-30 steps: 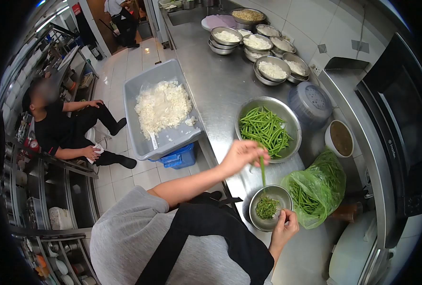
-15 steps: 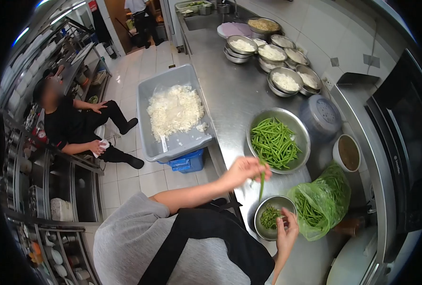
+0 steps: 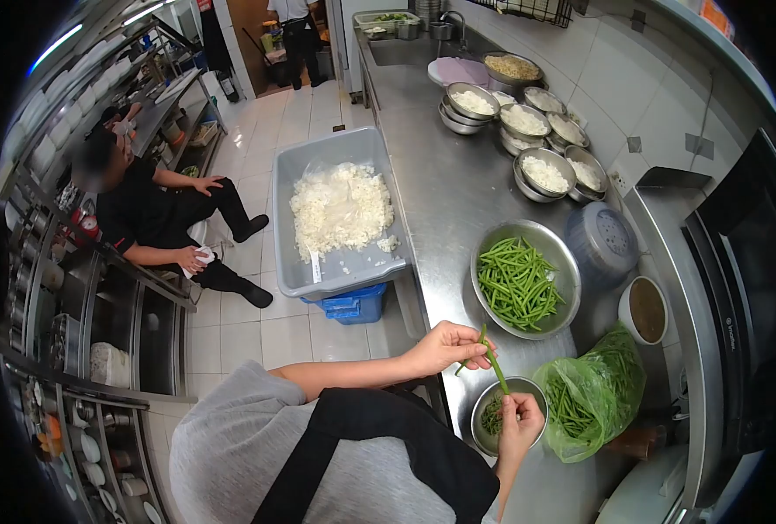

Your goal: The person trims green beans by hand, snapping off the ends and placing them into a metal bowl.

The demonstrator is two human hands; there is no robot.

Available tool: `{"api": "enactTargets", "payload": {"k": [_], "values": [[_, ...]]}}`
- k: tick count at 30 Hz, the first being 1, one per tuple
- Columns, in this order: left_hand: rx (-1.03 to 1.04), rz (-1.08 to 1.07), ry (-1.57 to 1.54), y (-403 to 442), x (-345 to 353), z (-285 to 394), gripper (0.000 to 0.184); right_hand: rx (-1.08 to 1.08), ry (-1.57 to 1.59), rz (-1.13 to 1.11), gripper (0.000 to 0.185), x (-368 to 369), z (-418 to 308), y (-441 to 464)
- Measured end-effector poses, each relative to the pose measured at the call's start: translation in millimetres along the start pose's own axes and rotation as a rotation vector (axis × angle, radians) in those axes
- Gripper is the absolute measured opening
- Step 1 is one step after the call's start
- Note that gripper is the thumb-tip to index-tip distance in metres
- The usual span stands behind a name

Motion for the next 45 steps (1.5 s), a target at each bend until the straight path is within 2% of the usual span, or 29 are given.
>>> {"api": "enactTargets", "payload": {"k": [3, 5, 6, 7, 9, 13, 17, 19, 22, 26, 29, 30, 32, 33, 35, 37, 39, 40, 41, 43, 44, 45], "values": [[-0.018, 0.029, 0.087, 3.1, -12.8, 8.7, 0.026, -0.087, -0.139, 0.054, 0.008, -12.2, -8.0, 1.4], [0.029, 0.029, 0.262, 6.1, -20.3, 13.7, 0.028, -0.153, -0.245, 0.091, 0.005, -13.9, -17.7, 2.2], [0.258, 0.007, 0.550, 3.7, -12.9, 30.3, 0.026, -0.304, -0.387, 0.055, 0.004, -6.3, -39.6, 1.3], [0.253, 0.003, 0.548, 1.5, -8.4, 31.4, 0.026, -0.452, -0.531, 0.018, 0.003, 1.8, -58.0, -2.1], [0.336, -0.112, 1.100, -4.2, 12.5, 26.4, 0.023, -0.426, -0.568, 0.017, 0.004, 1.6, -68.3, -2.0], [0.298, -0.239, 0.954, -13.7, 38.4, 7.0, 0.022, -0.424, -0.583, 0.003, 0.006, 8.9, -74.0, -4.5], [0.327, -0.292, 0.940, -15.2, 44.3, 2.2, 0.021, -0.461, -0.590, 0.008, 0.005, 17.7, -78.2, -7.7], [0.336, -0.430, 1.054, -15.8, 49.8, 2.4, 0.019, -0.495, -0.590, 0.023, 0.006, 11.8, -79.9, -9.2], [0.430, -0.458, 1.123, -19.2, 54.8, 0.3, 0.016, -0.460, -0.633, -0.037, 0.005, 4.8, -57.3, -12.1], [0.456, -0.521, 1.186, -25.9, 57.8, -4.5, 0.015, -0.433, -0.656, -0.044, 0.006, 6.8, -57.1, -14.0], [0.431, -0.535, 1.231, -29.9, 60.7, -1.5, 0.017, -0.514, -0.681, -0.029, 0.006, 9.8, -62.7, -15.4], [0.429, -0.540, 1.236, -30.2, 62.4, 0.6, 0.017, -0.420, -0.427, -0.017, 0.005, 4.1, -59.0, -12.6], [0.417, -0.440, 1.030, -28.1, 62.7, 12.4, 0.018, -0.251, 0.010, -0.014, 0.006, -1.7, -44.2, -5.4], [0.408, -0.449, 1.029, -28.4, 64.4, 12.3, 0.018, -0.242, 0.011, -0.008, 0.006, -0.5, -39.9, -4.9], [0.453, -0.319, 0.966, -24.9, 61.3, 21.5, 0.016, -0.080, 0.260, 0.072, 0.008, -0.5, -28.8, 0.4], [0.452, -0.288, 0.967, -19.0, 56.3, 19.2, 0.016, -0.090, 0.282, 0.063, 0.008, 1.0, -28.6, -3.0], [0.455, -0.197, 0.729, -14.8, 47.8, 32.4, 0.018, -0.250, -0.049, 0.044, 0.005, -0.5, -37.2, -9.5], [0.456, -0.188, 0.728, -13.1, 45.8, 36.2, 0.018, -0.229, -0.069, 0.048, 0.004, -8.7, -29.3, -12.2], [0.374, -0.154, 0.641, -7.9, 39.1, 38.6, 0.018, -0.233, -0.069, 0.038, 0.004, -15.3, -25.6, -15.9], [0.220, -0.064, 0.468, -1.8, 20.6, 42.9, 0.019, -0.213, -0.129, 0.188, 0.006, -39.5, -18.2, -20.9], [0.174, -0.009, 0.287, 3.9, 8.9, 40.9, 0.018, -0.211, -0.157, 0.219, 0.007, -48.3, -12.0, -22.8], [0.192, 0.012, 0.239, 9.6, -3.1, 45.3, 0.018, -0.207, -0.185, 0.241, 0.008, -56.9, -4.2, -24.9]]}}
Point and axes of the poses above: each hand's wrist, its own y-axis towards the middle knuckle, its own x-axis out of the palm, z = x × y, the point moved 8 cm from there along y, towards the middle knuckle, and after that the axes turned 7 degrees about z, right-handed, at the moved point
